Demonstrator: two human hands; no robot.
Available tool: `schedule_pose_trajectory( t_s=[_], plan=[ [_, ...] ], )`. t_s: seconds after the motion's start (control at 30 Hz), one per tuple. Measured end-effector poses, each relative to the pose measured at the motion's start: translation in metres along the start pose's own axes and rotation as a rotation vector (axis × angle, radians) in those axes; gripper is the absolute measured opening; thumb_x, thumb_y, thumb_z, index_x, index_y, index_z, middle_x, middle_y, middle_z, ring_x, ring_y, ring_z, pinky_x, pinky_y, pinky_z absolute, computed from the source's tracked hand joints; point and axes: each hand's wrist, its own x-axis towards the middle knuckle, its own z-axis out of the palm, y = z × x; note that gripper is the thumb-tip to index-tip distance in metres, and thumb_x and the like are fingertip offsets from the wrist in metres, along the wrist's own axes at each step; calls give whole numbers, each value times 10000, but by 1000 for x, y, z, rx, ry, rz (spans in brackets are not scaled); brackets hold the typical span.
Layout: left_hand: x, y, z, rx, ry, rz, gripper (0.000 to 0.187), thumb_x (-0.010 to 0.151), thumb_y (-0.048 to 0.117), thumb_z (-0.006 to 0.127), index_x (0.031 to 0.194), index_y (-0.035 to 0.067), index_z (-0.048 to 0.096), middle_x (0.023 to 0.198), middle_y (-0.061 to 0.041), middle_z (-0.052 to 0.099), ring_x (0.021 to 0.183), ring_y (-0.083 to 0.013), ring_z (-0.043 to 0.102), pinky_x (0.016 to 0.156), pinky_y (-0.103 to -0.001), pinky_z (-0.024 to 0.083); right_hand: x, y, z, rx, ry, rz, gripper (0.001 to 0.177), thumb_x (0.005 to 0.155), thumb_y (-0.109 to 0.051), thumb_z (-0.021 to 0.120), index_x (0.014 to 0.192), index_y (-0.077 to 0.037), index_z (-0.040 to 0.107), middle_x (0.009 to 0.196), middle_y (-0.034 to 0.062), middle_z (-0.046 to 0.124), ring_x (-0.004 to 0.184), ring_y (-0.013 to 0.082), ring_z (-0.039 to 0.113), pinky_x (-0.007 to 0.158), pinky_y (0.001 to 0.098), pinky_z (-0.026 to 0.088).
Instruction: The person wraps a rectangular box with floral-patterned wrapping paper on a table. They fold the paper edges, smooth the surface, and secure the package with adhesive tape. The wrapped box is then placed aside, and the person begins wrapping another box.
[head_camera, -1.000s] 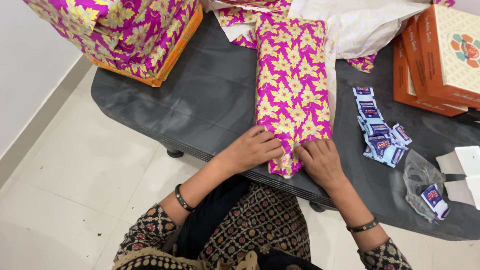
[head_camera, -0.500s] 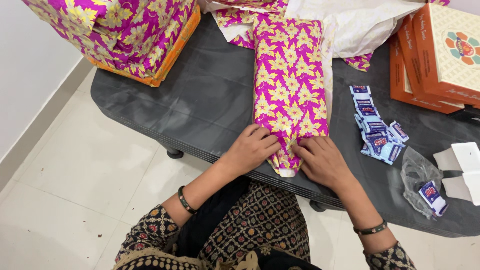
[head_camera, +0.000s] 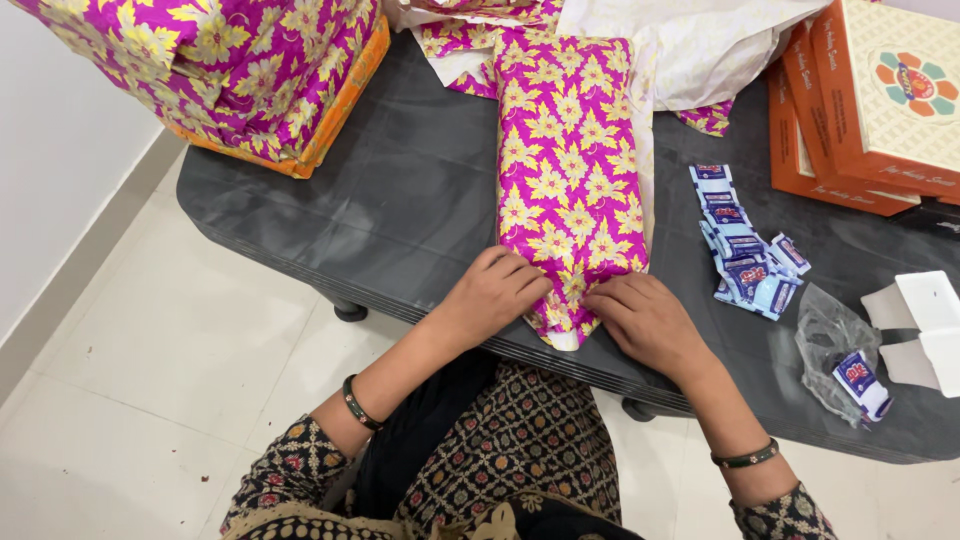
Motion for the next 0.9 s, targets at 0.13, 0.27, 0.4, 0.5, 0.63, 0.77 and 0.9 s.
schedule_pose_trajectory(
  t_s=[0.13,0.27,0.4,0.5,0.63,0.77,0.9],
  plan=[
    [-2,4,0,-7,23,15,202,903,188,632,1095,134,657,1117,7,655,1115,-184,615,1049,-426,457,-3,1,3,-12,12,0,255,798,-97,730,1052,-100,715,1056,49,691,1007,267,654,926,417,510],
    [-6,3,2,-10,35,35,189,902,192,629,1081,146,665,1179,3,652,1177,-196,594,1077,-426,440,-6,2,5,-10,1,0,243,791,-96,731,1034,-100,723,1041,44,685,1002,263,655,930,416,510],
    [-10,0,0,18,-5,99,214,908,187,643,1112,142,689,1214,4,660,1227,-192,579,1118,-412,423,-5,2,6,-1,1,-3,229,790,-92,732,1018,-99,721,1045,41,683,1011,259,652,944,414,507],
    [-9,-2,-4,-11,-68,124,273,896,231,686,1147,125,703,1205,-2,663,1244,-199,583,1134,-415,414,-4,1,3,-28,-26,-4,270,783,-109,737,1053,-108,734,1069,38,692,1033,261,649,966,415,497],
    [-11,-1,-16,-129,-147,97,440,830,398,745,1125,77,691,1145,-77,665,1203,-274,581,1110,-464,411,-6,-5,0,-10,-53,-12,386,803,-283,750,1135,-92,704,1122,56,689,1087,265,634,1022,437,460],
    [-9,3,-21,-112,-129,97,443,833,436,736,1154,133,693,1121,-89,661,1176,-296,583,1097,-473,418,-13,-12,-1,-33,-113,14,553,785,-430,743,1217,-93,667,1158,86,670,1131,288,610,1034,459,435],
    [-8,6,-17,-12,-108,120,326,897,369,682,1134,144,679,1106,-51,656,1175,-260,601,1103,-467,429,-18,-16,4,-111,-106,15,565,819,-430,727,1270,-100,650,1199,90,655,1169,293,603,1043,467,433]
  ],
)
